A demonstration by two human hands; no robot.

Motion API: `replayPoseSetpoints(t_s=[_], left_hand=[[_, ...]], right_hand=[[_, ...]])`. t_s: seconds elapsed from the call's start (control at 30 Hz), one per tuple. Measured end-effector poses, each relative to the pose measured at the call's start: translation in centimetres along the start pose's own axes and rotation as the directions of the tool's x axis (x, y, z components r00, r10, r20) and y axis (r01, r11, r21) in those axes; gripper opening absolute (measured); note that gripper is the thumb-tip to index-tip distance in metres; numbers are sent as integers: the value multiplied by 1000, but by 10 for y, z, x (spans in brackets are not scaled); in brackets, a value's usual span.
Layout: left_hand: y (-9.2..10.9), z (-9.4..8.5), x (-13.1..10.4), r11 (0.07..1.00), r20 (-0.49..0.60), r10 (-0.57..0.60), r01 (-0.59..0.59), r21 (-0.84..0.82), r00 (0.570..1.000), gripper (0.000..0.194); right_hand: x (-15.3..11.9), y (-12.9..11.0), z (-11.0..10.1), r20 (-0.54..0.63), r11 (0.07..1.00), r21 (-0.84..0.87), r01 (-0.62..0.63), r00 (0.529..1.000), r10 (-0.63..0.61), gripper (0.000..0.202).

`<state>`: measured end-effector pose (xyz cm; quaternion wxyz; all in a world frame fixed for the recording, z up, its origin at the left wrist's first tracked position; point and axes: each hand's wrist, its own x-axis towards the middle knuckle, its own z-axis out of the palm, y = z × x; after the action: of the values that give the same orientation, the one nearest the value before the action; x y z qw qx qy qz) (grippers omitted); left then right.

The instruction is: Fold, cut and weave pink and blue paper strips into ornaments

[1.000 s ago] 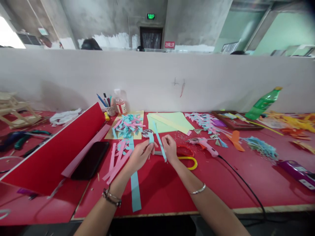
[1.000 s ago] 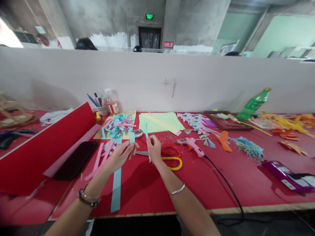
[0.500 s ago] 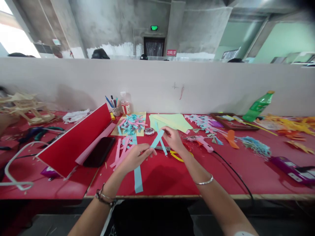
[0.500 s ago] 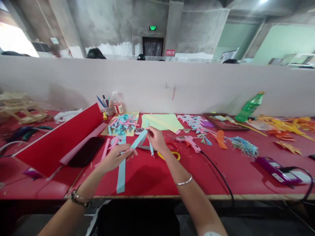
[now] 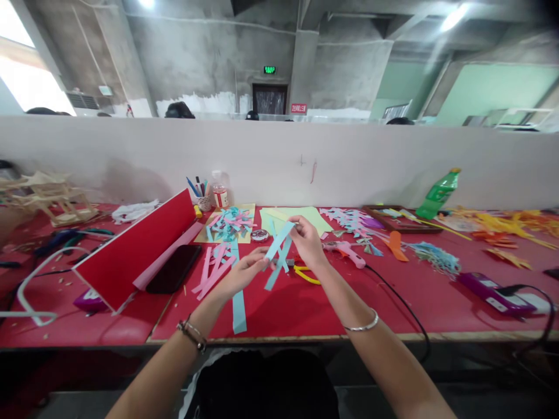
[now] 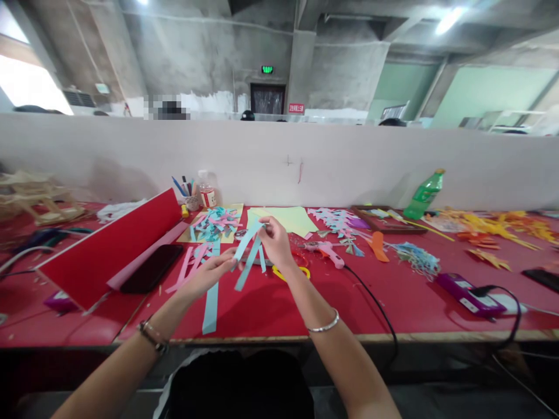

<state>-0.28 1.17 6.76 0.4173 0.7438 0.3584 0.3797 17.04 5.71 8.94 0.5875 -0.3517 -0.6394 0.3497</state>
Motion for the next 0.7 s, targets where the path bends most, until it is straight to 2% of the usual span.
replayPoseSetpoints(t_s=[0.1,0.2,0.3,0.33,0.4,0.43,0.47,0.5,0.53,0.6,0.63,0.7], left_hand=[[-5,11,4,989,64,-75,83,-121,995,34],[-11,15,10,983,100,-66,82,-162,993,36],[-17,8,16,996,17,-70,71,-53,997,36],[-19,4,18,997,-11,-77,77,4,997,36],[-24,-7,22,990,-41,-95,98,105,995,37],[-28,-12,24,983,-37,-91,95,157,995,37],[-31,-16,26,972,-22,-66,69,224,998,36],[-34,-19,28,952,0,-27,26,305,1000,34],[-37,-20,31,920,30,17,-28,391,999,32],[-42,-18,38,849,109,89,-133,512,990,28],[-44,-15,41,825,149,111,-175,537,983,26],[-47,-8,46,795,229,137,-245,555,964,22]], right_hand=[[3,-1,5,-31,999,48,12,999,-11,10],[11,5,5,-67,998,51,37,997,-34,11],[20,14,-7,-82,995,-87,50,995,-57,10],[23,17,-15,-51,987,-150,57,997,-66,10],[26,20,-33,85,969,-237,68,995,-48,11],[27,20,-42,294,934,-346,91,956,16,18],[26,19,-50,470,889,-440,126,876,108,35],[25,17,-56,575,849,-500,171,799,177,52],[23,15,-59,602,819,-534,212,775,192,62],[18,13,-56,604,789,-555,262,779,166,69],[15,15,-51,606,784,-555,279,780,152,66],[11,21,-37,640,788,-543,290,750,165,56]])
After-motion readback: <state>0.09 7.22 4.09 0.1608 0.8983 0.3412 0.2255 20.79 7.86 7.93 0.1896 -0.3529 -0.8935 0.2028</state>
